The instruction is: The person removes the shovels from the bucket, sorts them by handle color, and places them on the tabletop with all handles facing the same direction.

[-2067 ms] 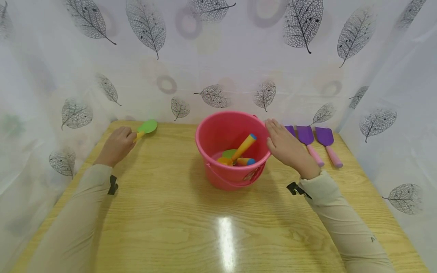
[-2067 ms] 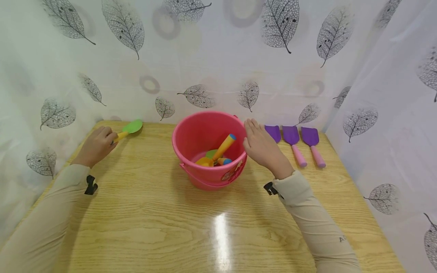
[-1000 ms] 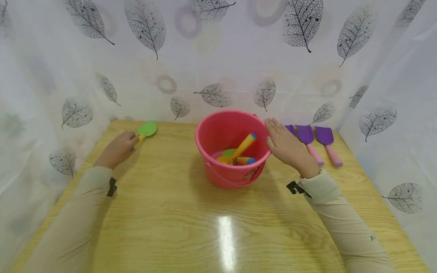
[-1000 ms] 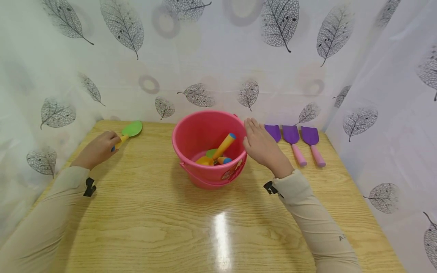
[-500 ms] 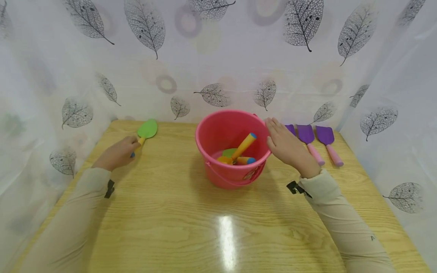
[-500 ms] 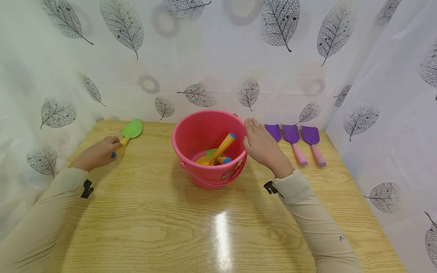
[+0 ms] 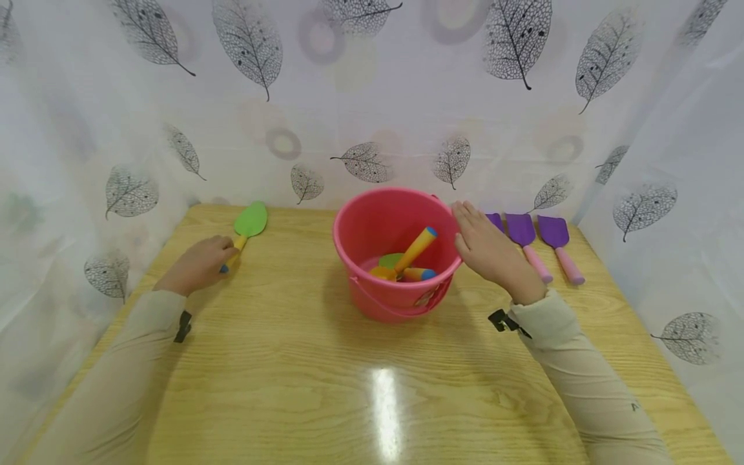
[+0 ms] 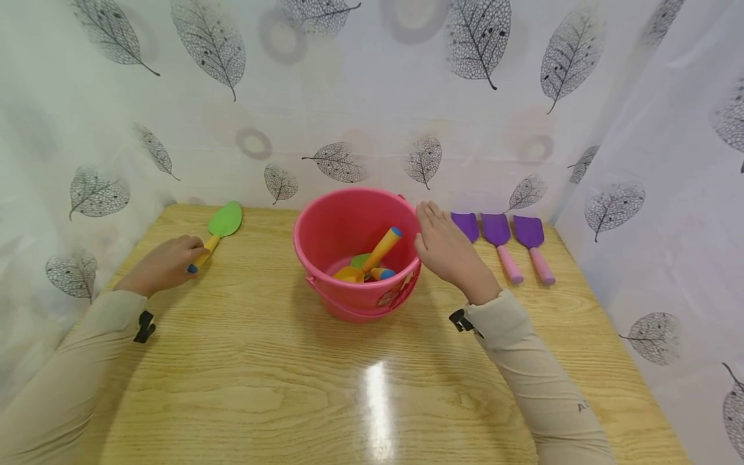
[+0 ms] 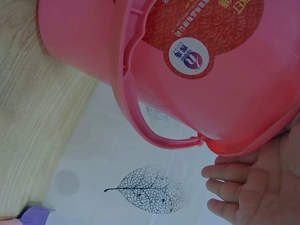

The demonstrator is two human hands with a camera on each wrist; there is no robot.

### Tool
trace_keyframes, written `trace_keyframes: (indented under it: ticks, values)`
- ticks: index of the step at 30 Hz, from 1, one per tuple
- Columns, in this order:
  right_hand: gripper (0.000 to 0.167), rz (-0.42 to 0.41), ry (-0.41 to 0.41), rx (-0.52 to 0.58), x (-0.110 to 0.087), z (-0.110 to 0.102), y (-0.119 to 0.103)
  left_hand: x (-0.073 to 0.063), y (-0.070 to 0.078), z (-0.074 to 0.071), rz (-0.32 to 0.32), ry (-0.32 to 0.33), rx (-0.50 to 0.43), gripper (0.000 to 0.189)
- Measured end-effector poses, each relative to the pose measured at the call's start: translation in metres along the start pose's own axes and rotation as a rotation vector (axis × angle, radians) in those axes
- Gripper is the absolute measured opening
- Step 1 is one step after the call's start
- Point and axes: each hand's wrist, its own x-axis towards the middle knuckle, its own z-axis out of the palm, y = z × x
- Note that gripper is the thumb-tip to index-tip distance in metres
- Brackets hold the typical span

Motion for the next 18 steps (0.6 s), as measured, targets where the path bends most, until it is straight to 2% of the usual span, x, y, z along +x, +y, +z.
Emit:
trace_keyframes:
  ticks: [6, 18]
  values:
    - [0.057, -0.001, 0.005, 0.0, -0.0006, 0.0001, -0.0005, -0.0014, -0.0024, 0.003, -0.027, 0.001, 0.051, 0.041]
    - [0.057, -0.001, 0.005, 0.005, -0.0009, 0.0006, 0.0001, -0.0031, -0.0024, 0.003, -0.007, 0.055, 0.087, 0.049]
